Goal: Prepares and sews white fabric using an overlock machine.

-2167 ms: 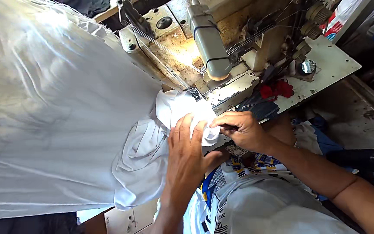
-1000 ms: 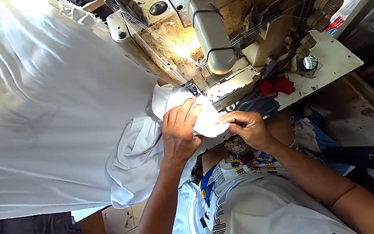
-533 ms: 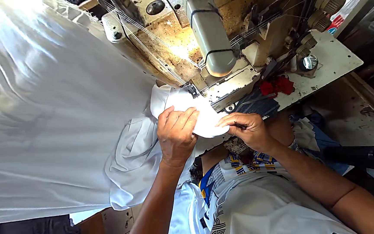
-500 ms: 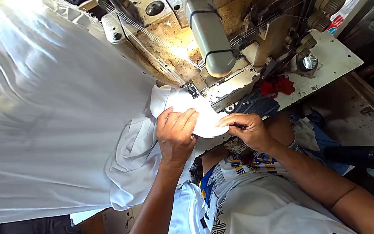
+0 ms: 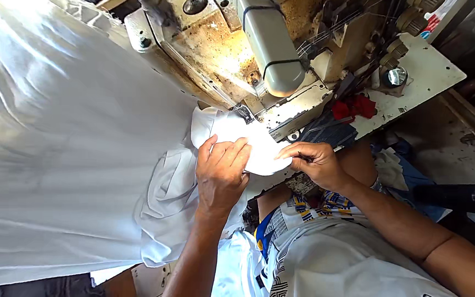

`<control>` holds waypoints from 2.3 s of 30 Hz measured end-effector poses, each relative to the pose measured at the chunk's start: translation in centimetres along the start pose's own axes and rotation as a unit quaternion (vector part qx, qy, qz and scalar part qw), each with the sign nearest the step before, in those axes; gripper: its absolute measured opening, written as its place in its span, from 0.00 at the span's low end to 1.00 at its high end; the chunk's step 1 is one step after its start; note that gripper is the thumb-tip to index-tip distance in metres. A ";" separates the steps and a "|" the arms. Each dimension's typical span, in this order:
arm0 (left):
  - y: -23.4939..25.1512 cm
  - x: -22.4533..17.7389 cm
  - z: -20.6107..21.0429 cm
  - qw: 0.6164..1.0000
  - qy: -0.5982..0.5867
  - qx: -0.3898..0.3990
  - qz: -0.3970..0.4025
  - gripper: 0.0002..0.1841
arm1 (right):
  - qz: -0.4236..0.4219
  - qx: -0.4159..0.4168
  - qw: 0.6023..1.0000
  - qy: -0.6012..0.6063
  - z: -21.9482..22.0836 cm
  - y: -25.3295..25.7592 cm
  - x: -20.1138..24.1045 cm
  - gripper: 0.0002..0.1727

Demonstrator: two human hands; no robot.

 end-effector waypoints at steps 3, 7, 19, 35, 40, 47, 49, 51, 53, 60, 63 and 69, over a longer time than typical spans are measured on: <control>0.6 0.9 -0.3 1.000 -0.002 0.020 0.016 0.15 | -0.015 -0.005 1.000 -0.016 0.1 0.8 -0.3 0.06; 1.7 2.6 -0.6 0.998 0.000 0.046 0.030 0.16 | -0.025 -0.009 0.999 -0.031 0.5 2.5 -0.7 0.05; 3.3 4.2 -1.1 0.992 -0.111 0.057 -0.016 0.10 | -0.061 -0.016 0.998 -0.023 1.4 6.1 -1.7 0.08; -0.6 -2.1 -5.9 0.918 -0.378 0.108 0.039 0.10 | -0.090 0.221 0.944 -0.228 0.7 2.7 2.6 0.08; -1.9 -4.5 -0.3 0.993 -0.117 -0.022 -0.017 0.26 | -0.073 0.160 0.962 -0.208 0.4 -0.5 1.6 0.09; -1.9 -0.6 1.7 0.998 0.011 -0.053 0.034 0.09 | -0.030 0.086 0.990 -0.110 0.1 -1.7 0.8 0.06; -1.5 -1.1 0.5 0.997 -0.008 -0.015 0.072 0.06 | -0.015 0.080 0.993 -0.086 -0.1 -1.8 0.8 0.06; -1.1 -1.2 -0.3 0.996 -0.019 0.024 0.081 0.07 | -0.002 0.078 0.995 -0.068 -0.3 -1.9 0.9 0.06; -0.8 -1.2 -0.9 0.995 -0.022 0.050 0.081 0.08 | 0.004 0.075 0.996 -0.053 -0.4 -2.0 0.8 0.06; -0.4 -1.0 -1.6 0.992 -0.033 0.084 0.089 0.08 | 0.018 0.064 0.997 -0.039 -0.6 -1.8 0.7 0.06; -0.1 -0.6 -1.7 0.992 -0.029 0.085 0.088 0.08 | 0.016 0.057 0.998 -0.037 -0.6 -1.5 0.6 0.06; 1.3 1.3 -2.2 0.991 -0.017 0.092 0.097 0.10 | 0.003 0.042 0.998 -0.047 -0.3 0.7 -0.2 0.05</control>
Point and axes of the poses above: each hand's wrist, its own y-axis towards the middle knuckle, its own z-axis out of the palm, x = y × z, the point moved 3 cm from there along y, towards the middle knuckle, and after that the axes turned 6 degrees about x, right-handed, at the moved point
